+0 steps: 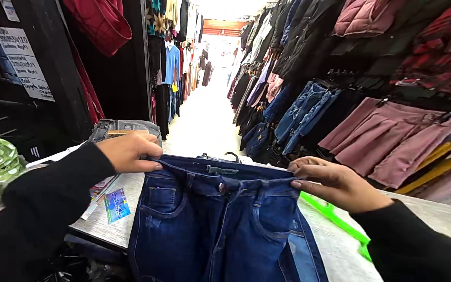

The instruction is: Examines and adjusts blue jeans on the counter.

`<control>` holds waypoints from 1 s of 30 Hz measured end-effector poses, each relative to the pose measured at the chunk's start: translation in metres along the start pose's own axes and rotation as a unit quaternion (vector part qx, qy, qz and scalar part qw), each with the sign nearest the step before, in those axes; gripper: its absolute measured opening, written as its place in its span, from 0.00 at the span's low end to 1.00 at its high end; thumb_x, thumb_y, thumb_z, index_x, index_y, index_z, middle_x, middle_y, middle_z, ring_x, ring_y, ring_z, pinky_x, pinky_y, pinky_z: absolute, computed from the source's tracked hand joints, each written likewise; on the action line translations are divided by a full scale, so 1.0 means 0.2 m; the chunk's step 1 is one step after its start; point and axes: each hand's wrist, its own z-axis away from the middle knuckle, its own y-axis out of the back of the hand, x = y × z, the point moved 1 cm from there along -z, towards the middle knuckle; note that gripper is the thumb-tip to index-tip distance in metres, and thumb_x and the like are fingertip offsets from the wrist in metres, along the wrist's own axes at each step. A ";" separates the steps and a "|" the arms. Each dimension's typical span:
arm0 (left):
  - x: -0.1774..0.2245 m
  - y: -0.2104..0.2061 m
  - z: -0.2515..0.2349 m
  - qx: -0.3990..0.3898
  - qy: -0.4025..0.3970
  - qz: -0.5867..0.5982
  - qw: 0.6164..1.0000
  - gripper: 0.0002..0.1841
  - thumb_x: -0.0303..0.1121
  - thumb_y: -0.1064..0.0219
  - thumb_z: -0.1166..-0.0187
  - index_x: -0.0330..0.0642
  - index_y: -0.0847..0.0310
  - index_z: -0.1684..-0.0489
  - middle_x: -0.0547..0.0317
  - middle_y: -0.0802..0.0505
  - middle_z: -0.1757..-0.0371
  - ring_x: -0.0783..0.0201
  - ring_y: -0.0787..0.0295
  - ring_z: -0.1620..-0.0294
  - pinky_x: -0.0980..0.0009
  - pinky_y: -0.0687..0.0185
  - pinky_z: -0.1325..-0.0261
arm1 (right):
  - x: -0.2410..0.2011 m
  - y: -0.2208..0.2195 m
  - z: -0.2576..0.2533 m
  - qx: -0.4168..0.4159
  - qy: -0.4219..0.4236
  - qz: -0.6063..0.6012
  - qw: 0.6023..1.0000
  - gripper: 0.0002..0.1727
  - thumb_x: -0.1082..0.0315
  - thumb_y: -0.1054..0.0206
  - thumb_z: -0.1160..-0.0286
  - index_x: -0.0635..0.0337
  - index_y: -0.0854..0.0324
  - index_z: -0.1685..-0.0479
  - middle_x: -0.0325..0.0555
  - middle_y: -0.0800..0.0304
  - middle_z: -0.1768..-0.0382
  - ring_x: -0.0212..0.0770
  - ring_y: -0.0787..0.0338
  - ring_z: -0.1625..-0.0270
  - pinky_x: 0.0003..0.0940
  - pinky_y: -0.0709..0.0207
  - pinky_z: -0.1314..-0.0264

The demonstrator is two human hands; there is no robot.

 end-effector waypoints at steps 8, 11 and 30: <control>0.40 0.07 0.16 0.011 -0.009 -0.068 0.998 0.14 0.49 0.29 0.29 0.53 0.17 0.80 0.73 0.21 0.73 0.79 0.23 0.74 0.81 0.25 0.78 | -0.28 -0.06 0.09 0.047 -0.008 -0.079 0.996 0.08 0.59 0.19 0.36 0.49 0.11 0.66 0.38 0.10 0.52 0.40 0.09 0.56 0.40 0.10 0.59; 0.53 0.09 0.24 0.012 -0.020 -0.099 0.995 0.07 0.40 0.33 0.26 0.53 0.18 0.74 0.72 0.21 0.68 0.79 0.23 0.73 0.81 0.24 0.79 | -0.46 -0.04 0.10 0.072 0.023 -0.117 0.990 0.09 0.62 0.18 0.40 0.50 0.13 0.67 0.40 0.11 0.53 0.42 0.09 0.56 0.40 0.11 0.61; 1.06 0.51 0.63 0.261 0.091 -0.033 0.961 0.13 0.40 0.36 0.16 0.39 0.16 0.49 0.63 0.09 0.51 0.76 0.13 0.51 0.74 0.15 0.46 | -1.45 0.25 0.17 0.211 0.101 -0.070 0.970 0.16 0.59 0.26 0.27 0.47 0.18 0.42 0.27 0.11 0.43 0.24 0.12 0.46 0.24 0.16 0.42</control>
